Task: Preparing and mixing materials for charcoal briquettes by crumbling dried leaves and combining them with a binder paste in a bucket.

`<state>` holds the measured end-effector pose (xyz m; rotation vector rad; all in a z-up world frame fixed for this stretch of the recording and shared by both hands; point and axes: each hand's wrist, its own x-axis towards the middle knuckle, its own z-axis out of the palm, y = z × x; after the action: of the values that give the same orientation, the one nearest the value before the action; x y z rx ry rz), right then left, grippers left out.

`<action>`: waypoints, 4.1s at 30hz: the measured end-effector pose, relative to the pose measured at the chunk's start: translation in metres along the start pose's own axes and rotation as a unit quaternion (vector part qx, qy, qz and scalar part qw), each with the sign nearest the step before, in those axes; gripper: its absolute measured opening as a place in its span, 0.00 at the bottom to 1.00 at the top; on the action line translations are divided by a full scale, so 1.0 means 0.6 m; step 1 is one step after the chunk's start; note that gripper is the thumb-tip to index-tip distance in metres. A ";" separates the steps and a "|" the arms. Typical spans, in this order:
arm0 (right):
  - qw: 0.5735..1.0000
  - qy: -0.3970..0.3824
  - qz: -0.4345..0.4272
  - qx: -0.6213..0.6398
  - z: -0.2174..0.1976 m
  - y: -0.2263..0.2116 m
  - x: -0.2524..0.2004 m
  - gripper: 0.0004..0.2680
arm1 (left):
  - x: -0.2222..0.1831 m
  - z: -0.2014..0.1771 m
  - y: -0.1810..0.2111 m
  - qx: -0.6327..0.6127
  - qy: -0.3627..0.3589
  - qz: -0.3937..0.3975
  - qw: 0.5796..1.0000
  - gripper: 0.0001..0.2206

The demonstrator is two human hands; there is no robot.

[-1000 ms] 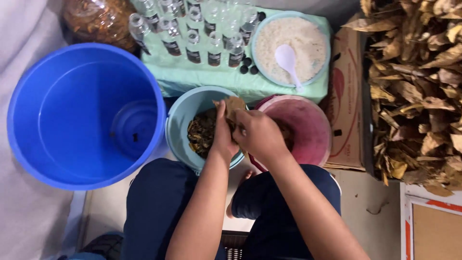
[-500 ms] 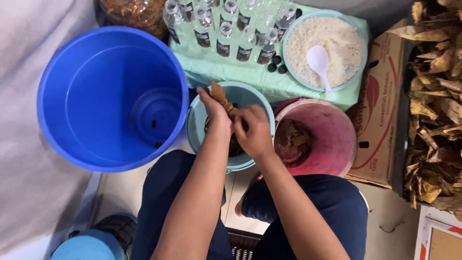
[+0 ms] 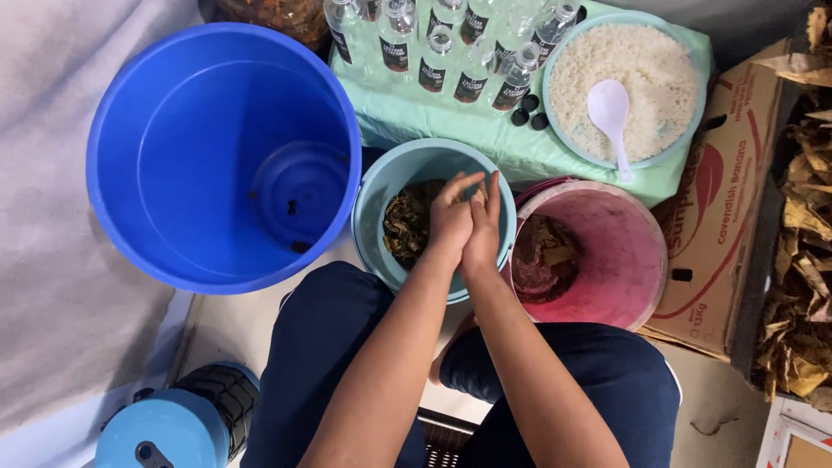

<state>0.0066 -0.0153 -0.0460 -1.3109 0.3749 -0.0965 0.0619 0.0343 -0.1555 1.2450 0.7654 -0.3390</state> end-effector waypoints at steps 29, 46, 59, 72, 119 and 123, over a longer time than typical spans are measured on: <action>0.977 -0.030 0.049 -0.207 -0.005 -0.001 -0.002 0.18 | -0.070 -0.024 0.030 -0.061 -0.097 -0.048 0.992 0.31; 0.872 -0.150 -0.027 -0.466 -0.057 0.035 0.015 0.14 | -0.062 -0.030 -0.030 -0.128 -0.108 -0.145 0.975 0.34; 0.938 -0.178 -0.074 -0.287 -0.044 0.033 -0.004 0.16 | -0.116 -0.020 0.049 0.048 0.017 -0.100 0.994 0.26; 0.980 -0.036 0.193 -0.008 -0.022 0.017 -0.003 0.24 | -0.121 -0.004 0.027 0.042 0.035 -0.076 0.996 0.24; 0.945 -0.131 0.186 -0.236 -0.061 0.132 0.034 0.19 | -0.006 -0.054 -0.061 0.049 0.130 -0.029 0.990 0.24; 0.899 -0.088 0.144 -0.404 -0.078 0.119 0.053 0.24 | 0.006 -0.062 -0.074 0.059 0.134 -0.034 0.989 0.25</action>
<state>0.0113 -0.0484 -0.1308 -2.0477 0.4709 0.4769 0.0243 0.0558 -0.1944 1.3949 1.0315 -0.2789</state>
